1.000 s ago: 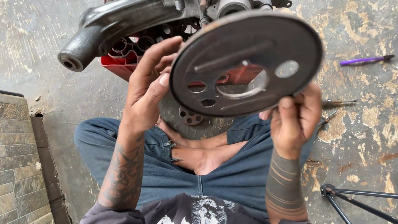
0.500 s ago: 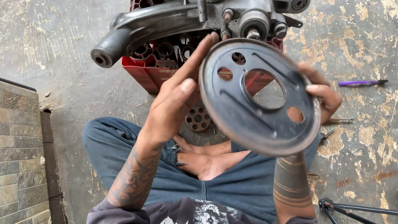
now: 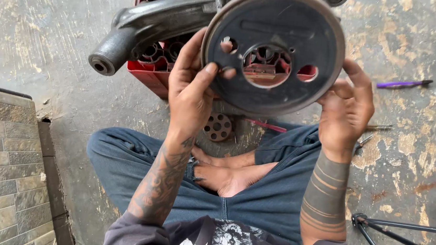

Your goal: Disassembling a motorcycle engine and wheel hub assembly to inspect internal components

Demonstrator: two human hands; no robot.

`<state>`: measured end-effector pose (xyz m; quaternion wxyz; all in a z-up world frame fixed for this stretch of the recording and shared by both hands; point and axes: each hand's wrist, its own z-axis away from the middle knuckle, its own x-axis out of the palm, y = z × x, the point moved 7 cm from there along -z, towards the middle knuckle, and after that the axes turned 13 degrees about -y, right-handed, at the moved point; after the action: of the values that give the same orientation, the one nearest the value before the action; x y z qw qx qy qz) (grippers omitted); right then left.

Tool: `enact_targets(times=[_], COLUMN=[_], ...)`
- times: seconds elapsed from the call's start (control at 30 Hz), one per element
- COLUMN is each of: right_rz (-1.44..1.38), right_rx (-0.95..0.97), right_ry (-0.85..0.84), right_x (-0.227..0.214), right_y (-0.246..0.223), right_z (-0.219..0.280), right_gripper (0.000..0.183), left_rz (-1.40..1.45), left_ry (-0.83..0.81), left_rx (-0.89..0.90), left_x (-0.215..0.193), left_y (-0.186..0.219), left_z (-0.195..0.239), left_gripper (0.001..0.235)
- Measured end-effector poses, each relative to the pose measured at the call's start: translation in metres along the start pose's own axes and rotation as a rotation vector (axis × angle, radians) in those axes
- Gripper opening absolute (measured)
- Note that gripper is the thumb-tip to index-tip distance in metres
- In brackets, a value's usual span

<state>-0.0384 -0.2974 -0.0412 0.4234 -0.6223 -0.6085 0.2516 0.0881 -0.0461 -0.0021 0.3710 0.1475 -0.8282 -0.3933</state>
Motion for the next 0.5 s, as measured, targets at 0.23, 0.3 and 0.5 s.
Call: enact_targets(times=[0.23, 0.3, 0.5], right_rz=[0.575, 0.603, 0.662], right_rx=[-0.086, -0.075, -0.109], right_ry=[0.123, 0.09, 0.09], right_x=[0.001, 0.0, -0.013], right_y=[-0.011, -0.004, 0.015], right_z=[-0.019, -0.024, -0.043], right_gripper=[0.04, 0.039, 0.038], left_rz=[-0.374, -0.661, -0.721], left_ry=[-0.034, -0.003, 0.006], left_rx=[0.002, 0.02, 0.045], left_x=[-0.008, -0.017, -0.03], left_y=[-0.014, -0.012, -0.026], left_z=[-0.027, -0.035, -0.057], left_gripper=[0.047, 0.043, 0.042])
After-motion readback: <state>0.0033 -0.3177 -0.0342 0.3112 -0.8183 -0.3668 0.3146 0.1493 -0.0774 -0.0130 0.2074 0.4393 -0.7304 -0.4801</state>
